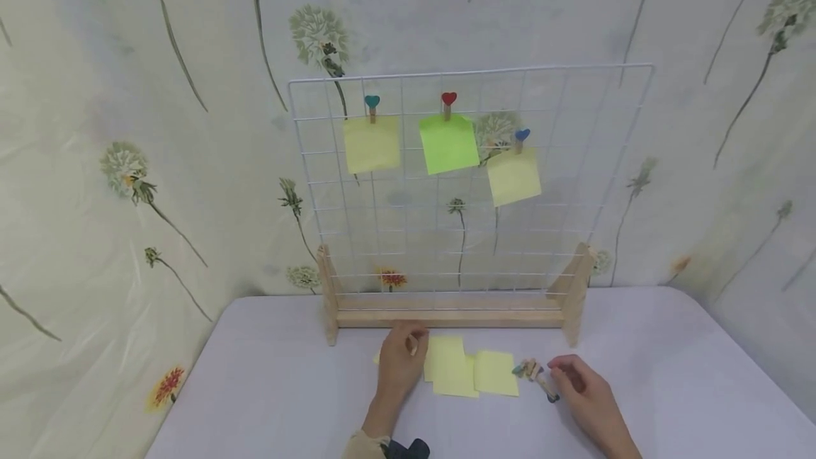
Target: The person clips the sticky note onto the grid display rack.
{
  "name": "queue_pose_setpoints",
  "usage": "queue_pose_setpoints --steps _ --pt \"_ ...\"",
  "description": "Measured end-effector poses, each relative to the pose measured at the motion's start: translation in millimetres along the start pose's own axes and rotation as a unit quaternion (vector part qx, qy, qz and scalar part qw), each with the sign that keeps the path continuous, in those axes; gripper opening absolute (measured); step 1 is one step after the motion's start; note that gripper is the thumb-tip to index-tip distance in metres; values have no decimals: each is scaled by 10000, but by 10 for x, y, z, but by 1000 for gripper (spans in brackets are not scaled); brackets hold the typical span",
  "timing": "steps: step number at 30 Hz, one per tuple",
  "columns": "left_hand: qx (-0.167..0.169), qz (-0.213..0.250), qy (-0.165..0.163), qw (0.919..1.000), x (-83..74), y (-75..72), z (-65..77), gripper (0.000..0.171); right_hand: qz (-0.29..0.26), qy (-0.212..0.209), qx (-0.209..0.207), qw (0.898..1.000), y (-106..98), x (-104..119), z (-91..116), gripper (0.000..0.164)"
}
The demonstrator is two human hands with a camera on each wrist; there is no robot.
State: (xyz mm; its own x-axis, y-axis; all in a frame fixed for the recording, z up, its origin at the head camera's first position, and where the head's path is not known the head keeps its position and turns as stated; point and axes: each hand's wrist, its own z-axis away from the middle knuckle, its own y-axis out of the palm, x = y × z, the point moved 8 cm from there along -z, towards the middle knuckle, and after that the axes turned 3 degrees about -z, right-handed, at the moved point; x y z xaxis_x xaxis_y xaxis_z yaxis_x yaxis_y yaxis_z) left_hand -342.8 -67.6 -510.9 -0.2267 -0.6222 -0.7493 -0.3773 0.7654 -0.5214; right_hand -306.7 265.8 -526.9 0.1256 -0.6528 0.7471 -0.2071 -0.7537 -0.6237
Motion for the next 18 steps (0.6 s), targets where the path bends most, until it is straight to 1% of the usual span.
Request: queue_pose_setpoints --steps 2,4,6,7,8,9,11,12,13,14,15,16,17,18 --pt "-184 486 32 9986 -18 -46 -15 12 -39 -39 -31 10000 -6 1 -1 16" --pt "-458 1059 97 9933 -43 -131 -32 13 -6 -74 -83 9999 -16 6 -1 14" --pt "-762 1701 293 9820 -76 -236 -55 12 50 -77 -133 9999 -25 10 -2 13" --pt "-878 1977 409 9755 -90 -282 -70 10 71 -47 -144 9999 -26 12 -4 13" --pt "-926 2240 513 9688 -104 -322 -87 9 75 -4 -140 9999 -25 12 -11 14" --pt "-917 2522 643 9612 -123 -356 -105 8 91 56 -125 9999 -24 11 -16 15" --pt "-743 3079 859 9446 -155 -403 -144 10 99 185 -89 9997 -17 5 -27 17" --pt "-636 3280 888 9384 -164 -424 -164 12 102 245 -57 9996 -12 2 -30 18" --pt "-530 3372 856 9360 -164 -444 -184 13 113 297 -34 9995 -8 -2 -32 18" --pt "-457 3318 752 9392 -150 -466 -202 14 134 319 -22 9994 -6 -6 -32 18" --pt "-404 3103 598 9479 -124 -492 -217 15 157 346 -15 9993 -5 -10 -30 18" --pt "-350 2751 398 9600 -81 -517 -230 14 161 358 7 9992 -1 -10 -28 18" --pt "-301 2210 143 9747 -32 -546 -235 13 172 355 11 9992 1 -11 -28 18" --pt "-236 1589 -122 9869 31 -571 -234 12 168 340 25 9993 3 -8 -27 18"
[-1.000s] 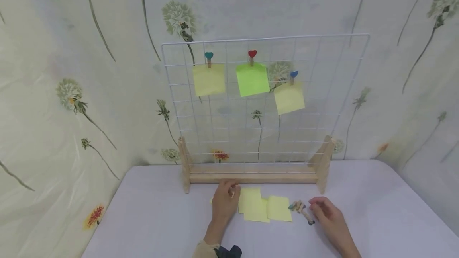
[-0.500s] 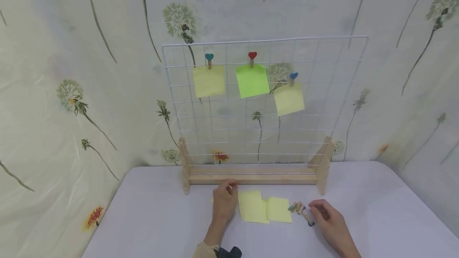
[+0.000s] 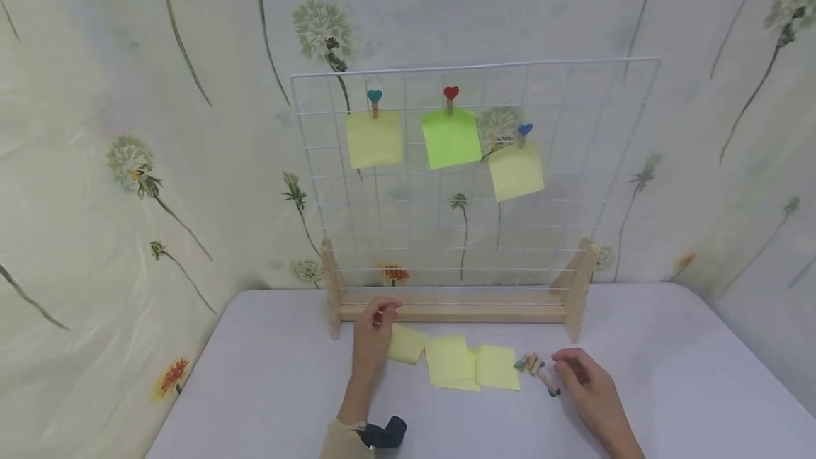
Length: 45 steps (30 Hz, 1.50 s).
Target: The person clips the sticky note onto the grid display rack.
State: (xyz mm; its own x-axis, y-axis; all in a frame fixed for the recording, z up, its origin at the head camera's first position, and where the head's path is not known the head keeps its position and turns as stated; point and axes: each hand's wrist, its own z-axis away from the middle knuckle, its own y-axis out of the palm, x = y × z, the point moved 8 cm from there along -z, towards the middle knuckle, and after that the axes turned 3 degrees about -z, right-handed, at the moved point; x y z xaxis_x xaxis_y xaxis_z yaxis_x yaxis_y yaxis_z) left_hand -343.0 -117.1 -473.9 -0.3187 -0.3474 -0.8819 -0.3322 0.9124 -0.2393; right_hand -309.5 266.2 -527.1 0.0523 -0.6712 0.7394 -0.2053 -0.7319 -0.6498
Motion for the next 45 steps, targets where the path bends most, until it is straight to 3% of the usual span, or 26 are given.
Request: queue_pose_setpoints --steps 3,5,10,14,18,23,30,35,40,45 --pt "295 -1544 -520 9862 160 -93 19 9 -27 -65 4 10000 -1 11 2 18" --pt "551 -1926 -579 9780 262 -120 36 10 -53 -139 -24 9999 -5 21 5 17" --pt "1574 -1437 -157 9769 411 -74 72 26 -106 -207 -5 9997 2 23 8 18" --pt "2476 -1524 104 9568 437 -8 136 45 -143 -265 12 9995 -1 14 5 18" --pt "2859 -1966 152 9378 467 11 181 50 -221 -384 19 9990 -13 18 7 18" --pt "2873 -1965 391 9367 459 10 189 48 -215 -408 85 9989 -7 27 17 19" --pt "2540 -1736 611 9495 469 -4 172 41 -136 -187 208 9995 10 20 21 23" --pt "2352 -1840 692 9519 460 5 180 35 -101 -173 248 9995 10 19 27 25" --pt "2029 -1887 651 9586 454 -13 166 28 -41 -131 377 9992 16 3 7 28" --pt "1602 -1714 257 9718 525 -54 129 21 -37 169 870 9961 90 -7 -4 38"
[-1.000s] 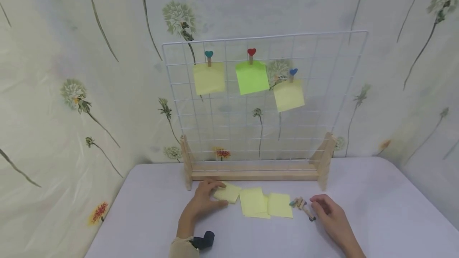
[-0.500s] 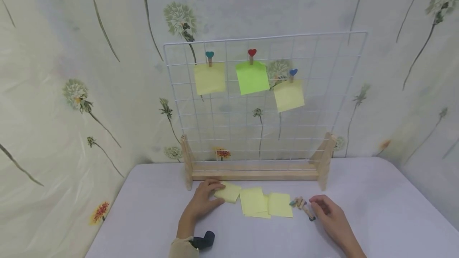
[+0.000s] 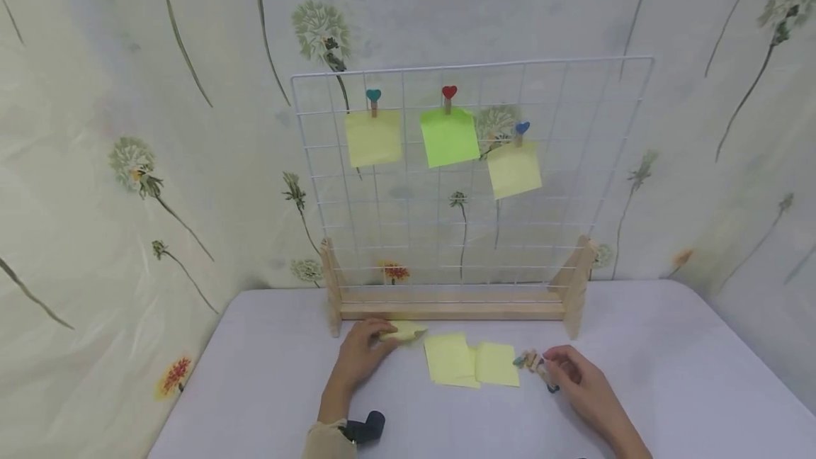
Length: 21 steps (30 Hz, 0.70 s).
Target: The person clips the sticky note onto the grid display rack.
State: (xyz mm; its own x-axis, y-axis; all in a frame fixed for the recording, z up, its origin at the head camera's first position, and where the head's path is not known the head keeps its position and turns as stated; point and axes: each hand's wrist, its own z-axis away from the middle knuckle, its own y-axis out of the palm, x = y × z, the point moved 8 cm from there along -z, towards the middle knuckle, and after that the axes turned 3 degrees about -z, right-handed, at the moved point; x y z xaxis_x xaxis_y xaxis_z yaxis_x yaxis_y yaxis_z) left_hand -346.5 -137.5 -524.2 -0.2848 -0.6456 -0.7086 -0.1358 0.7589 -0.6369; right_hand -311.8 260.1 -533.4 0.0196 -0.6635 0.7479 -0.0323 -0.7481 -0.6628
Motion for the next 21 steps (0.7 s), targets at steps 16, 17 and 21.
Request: queue_pose_setpoints --steps 16,17,21 --pt "-1066 1240 -1145 9799 208 -151 26 38 -8 -999 753 9921 -21 83 -57 44" --pt "-1078 1258 -1181 9791 215 -152 21 40 -12 -985 839 9916 -22 85 -57 45" --pt "-1095 1350 -1294 9762 232 -161 7 42 -94 -1022 1113 9885 -19 121 -40 47"
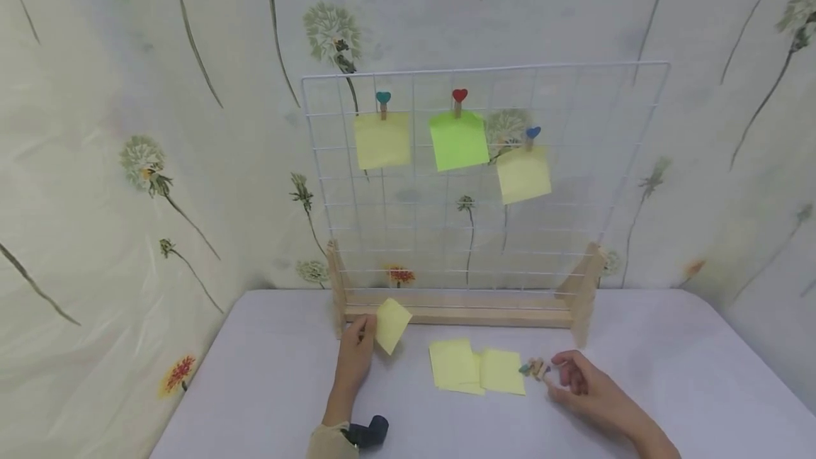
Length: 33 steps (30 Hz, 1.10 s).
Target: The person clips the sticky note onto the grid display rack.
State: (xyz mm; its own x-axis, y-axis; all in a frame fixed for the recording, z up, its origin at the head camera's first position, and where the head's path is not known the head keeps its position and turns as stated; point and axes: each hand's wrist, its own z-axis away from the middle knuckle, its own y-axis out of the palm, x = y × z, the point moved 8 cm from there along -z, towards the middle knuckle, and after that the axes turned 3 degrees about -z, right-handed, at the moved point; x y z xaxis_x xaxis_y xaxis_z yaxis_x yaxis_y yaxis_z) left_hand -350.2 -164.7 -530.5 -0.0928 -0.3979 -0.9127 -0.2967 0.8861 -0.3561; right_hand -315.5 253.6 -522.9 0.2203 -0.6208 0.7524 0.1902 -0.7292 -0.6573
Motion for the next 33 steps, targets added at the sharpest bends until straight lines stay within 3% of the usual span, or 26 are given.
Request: queue_pose_setpoints --steps 8,13,21,24,28,33 --pt "122 123 163 9997 -36 14 -3 39 190 -63 -79 9998 15 48 23 40" --pt "328 -130 150 9993 -51 55 18 29 278 -154 -296 9991 10 79 65 31" --pt "445 -399 97 9982 -64 81 33 15 468 -654 -661 9946 -4 88 93 16" --pt "464 -435 72 9979 -52 84 34 12 358 -450 -666 9961 -1 7 92 12" --pt "485 -492 65 9976 -47 86 38 13 116 178 -526 9984 17 -131 99 15" --pt "457 -500 56 9977 -64 79 45 15 -10 234 -487 9985 31 -128 108 17"
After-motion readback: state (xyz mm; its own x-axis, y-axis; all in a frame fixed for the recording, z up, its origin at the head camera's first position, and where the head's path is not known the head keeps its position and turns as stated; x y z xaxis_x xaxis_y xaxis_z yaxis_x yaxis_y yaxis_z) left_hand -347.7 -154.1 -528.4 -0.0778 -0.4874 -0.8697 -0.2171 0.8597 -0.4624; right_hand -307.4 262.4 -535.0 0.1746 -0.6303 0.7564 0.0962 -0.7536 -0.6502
